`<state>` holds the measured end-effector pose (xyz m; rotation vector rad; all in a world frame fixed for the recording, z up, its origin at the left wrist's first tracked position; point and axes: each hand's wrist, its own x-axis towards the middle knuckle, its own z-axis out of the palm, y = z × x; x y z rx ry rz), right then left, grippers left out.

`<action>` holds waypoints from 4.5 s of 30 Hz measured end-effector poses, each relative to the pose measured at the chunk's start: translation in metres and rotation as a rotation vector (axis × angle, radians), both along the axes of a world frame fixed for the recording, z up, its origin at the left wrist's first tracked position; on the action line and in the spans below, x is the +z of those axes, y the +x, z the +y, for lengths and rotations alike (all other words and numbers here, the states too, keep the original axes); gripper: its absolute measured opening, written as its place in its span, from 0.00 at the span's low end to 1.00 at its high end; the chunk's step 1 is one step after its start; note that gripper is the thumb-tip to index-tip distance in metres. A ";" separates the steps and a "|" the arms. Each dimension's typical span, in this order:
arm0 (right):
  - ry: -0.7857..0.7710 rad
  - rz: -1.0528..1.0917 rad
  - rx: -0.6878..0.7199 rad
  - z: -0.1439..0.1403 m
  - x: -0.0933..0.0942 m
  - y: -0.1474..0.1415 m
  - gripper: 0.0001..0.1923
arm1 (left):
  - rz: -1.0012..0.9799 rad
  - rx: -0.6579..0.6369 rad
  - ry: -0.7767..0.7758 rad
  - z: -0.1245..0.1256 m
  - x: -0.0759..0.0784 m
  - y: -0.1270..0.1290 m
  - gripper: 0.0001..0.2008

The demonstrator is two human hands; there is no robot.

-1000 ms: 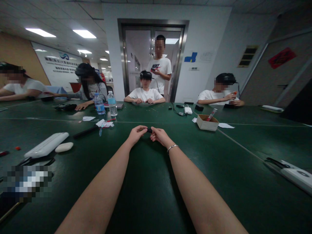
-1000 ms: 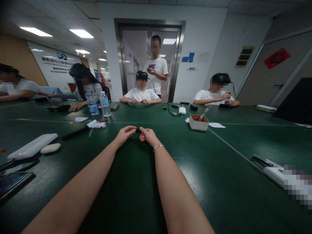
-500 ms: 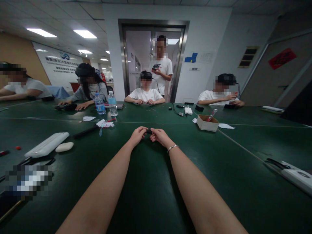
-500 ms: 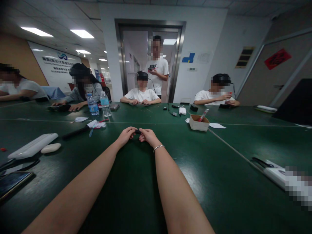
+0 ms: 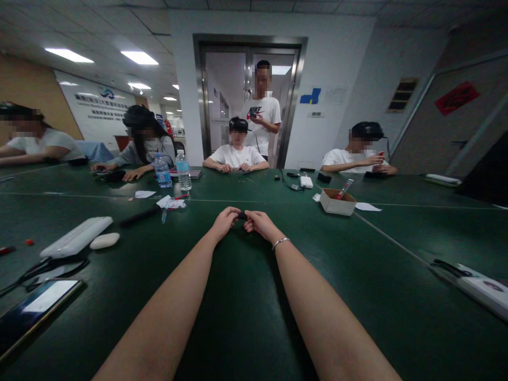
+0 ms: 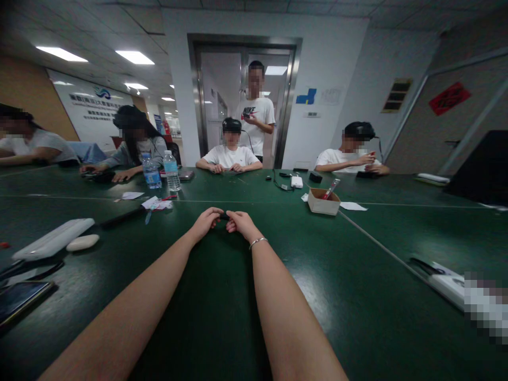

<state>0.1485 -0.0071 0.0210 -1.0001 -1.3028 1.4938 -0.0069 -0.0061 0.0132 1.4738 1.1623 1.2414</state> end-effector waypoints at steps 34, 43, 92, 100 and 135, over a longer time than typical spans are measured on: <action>-0.005 0.017 0.007 0.003 -0.003 0.001 0.10 | -0.016 0.016 -0.001 0.001 -0.002 -0.001 0.10; -0.004 0.010 0.009 0.003 -0.002 0.000 0.09 | 0.006 0.010 0.010 -0.003 0.003 0.001 0.11; -0.011 0.004 -0.001 0.003 -0.002 0.000 0.09 | 0.034 -0.011 0.038 -0.005 0.003 0.001 0.11; 0.005 0.002 0.015 0.004 -0.003 0.001 0.10 | 0.030 -0.018 0.026 -0.008 0.005 0.002 0.10; 0.008 -0.020 0.000 0.002 -0.001 0.000 0.10 | 0.034 -0.024 0.001 -0.004 0.004 0.000 0.11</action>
